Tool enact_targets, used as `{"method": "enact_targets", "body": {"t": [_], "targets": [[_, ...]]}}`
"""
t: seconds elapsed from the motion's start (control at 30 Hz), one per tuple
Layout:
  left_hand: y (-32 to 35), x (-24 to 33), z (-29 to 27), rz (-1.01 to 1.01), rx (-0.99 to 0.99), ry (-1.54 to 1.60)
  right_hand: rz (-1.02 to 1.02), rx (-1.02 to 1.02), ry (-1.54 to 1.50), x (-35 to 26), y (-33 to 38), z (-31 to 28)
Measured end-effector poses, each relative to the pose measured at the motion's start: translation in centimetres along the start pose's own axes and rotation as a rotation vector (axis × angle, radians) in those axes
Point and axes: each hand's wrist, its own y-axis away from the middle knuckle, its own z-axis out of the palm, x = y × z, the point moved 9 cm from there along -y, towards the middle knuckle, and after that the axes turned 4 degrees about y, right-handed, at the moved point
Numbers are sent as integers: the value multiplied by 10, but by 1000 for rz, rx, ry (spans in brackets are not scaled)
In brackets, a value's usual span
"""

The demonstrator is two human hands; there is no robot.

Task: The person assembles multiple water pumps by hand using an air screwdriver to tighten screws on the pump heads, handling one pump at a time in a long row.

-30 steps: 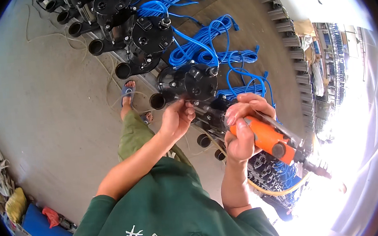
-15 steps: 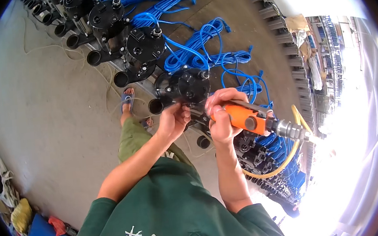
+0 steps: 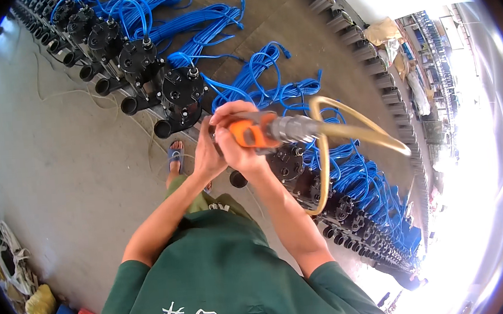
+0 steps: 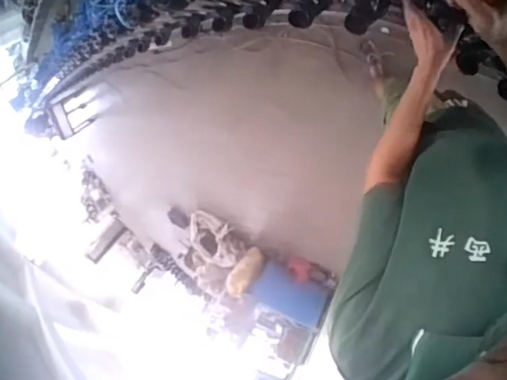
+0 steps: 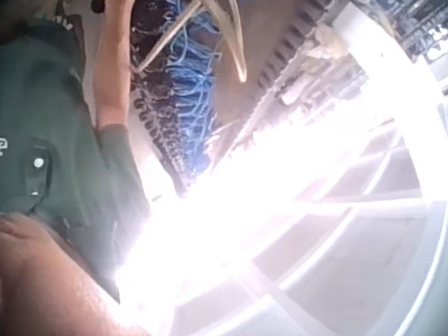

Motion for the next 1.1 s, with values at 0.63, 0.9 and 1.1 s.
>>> {"method": "enact_targets", "body": {"t": [0.63,0.9,1.1], "targets": [[2,-14,19,26,-102,-22,-162,406,68,-36,-14,-111],[2,-22,20,19,-88,-153,-124,325,191,-13,-18,-108],[-3,3,7,54,-72,-18,-198,319,-17,-30,-39,-97]]}}
